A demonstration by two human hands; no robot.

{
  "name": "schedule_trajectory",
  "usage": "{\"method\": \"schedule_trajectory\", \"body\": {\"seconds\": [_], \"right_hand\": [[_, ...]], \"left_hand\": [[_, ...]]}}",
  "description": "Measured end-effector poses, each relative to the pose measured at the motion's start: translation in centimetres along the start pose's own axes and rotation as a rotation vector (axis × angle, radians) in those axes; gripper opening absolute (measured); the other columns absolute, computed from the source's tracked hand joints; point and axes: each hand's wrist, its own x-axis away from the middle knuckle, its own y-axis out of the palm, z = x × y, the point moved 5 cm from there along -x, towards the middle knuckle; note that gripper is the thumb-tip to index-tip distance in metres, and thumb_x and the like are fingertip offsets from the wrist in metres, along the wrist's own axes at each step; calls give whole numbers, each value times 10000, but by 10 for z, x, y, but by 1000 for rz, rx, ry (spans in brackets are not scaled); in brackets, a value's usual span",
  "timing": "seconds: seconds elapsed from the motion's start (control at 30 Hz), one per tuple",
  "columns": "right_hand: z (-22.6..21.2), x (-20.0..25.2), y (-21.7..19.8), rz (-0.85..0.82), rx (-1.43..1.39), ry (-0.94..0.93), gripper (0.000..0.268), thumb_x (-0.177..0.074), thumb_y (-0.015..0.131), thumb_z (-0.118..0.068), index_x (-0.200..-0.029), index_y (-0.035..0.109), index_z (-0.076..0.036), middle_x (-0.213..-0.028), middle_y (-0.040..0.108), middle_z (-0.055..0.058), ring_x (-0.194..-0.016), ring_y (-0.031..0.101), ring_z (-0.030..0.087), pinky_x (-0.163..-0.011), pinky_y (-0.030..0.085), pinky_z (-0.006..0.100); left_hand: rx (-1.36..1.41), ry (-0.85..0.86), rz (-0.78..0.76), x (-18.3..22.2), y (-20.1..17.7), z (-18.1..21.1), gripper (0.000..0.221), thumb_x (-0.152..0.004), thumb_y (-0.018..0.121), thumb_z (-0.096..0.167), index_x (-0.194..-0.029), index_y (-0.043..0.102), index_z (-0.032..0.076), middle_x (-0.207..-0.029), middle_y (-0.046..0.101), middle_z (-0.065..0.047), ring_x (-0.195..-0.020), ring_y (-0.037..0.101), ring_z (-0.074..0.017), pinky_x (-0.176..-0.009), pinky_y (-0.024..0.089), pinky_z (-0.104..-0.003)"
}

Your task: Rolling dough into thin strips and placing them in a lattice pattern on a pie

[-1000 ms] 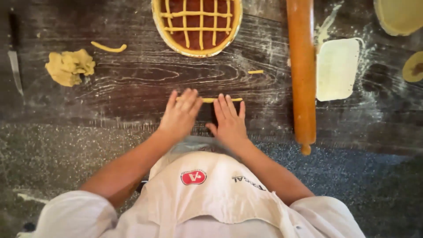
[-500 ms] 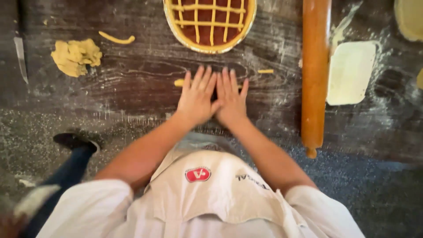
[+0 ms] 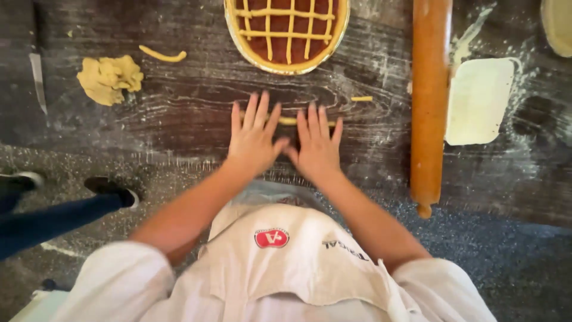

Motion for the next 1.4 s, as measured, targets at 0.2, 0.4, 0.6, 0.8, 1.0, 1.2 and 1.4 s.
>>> {"method": "schedule_trajectory", "body": {"seconds": [0.2,0.4,0.6,0.8,1.0,1.2,1.4], "right_hand": [[2,61,38,-174,-39,-46,1050,-836,586,-673,-1613,257,-48,-1704,174,218,-1569,146,403,-1165,45,752],[19,11,30,-87,-84,60,940,-907,676,-517,-1611,296,-25,-1686,220,234,-1567,163,399,-1167,35,742],[15,43,22,-132,-35,27,964,-923,451,-676,-1623,229,-52,-1702,178,208,-1561,160,412,-1141,87,776],[24,18,-2,2,-6,90,915,-961,590,-591,-1590,302,8,-1667,216,278,-1547,179,467,-1130,110,793],[13,89,18,-135,-64,68,1012,-932,483,-720,-1614,242,-13,-1683,166,269,-1538,132,504,-1118,81,797],[23,21,28,-76,-42,0,888,-901,657,-384,-1610,274,-13,-1686,209,241,-1554,148,441,-1137,58,781],[30,54,6,-120,-41,55,875,-942,508,-607,-1627,264,-119,-1708,132,228,-1551,118,486,-1100,77,817]], "left_hand": [[76,320,318,44,62,35,1002,-899,384,820,-1552,419,60,-1627,367,-223,-1528,311,-379,-1194,200,-682],[-35,158,177,0,27,36,946,-925,401,756,-1579,411,72,-1666,323,-183,-1560,215,-369,-1225,165,-642],[-51,179,153,18,30,33,969,-892,450,768,-1590,365,102,-1663,327,-153,-1527,295,-357,-1198,241,-644],[-62,78,229,5,-2,15,850,-963,402,724,-1604,397,166,-1695,282,-148,-1565,187,-387,-1204,138,-696],[4,164,139,63,54,44,922,-935,374,776,-1606,354,143,-1688,292,-135,-1557,241,-351,-1191,204,-654],[-49,243,356,-7,40,49,930,-943,354,742,-1579,403,65,-1671,316,-188,-1546,257,-396,-1193,214,-690],[-46,237,326,24,32,39,917,-925,332,799,-1561,437,146,-1646,364,-187,-1520,304,-423,-1166,213,-723]]}}
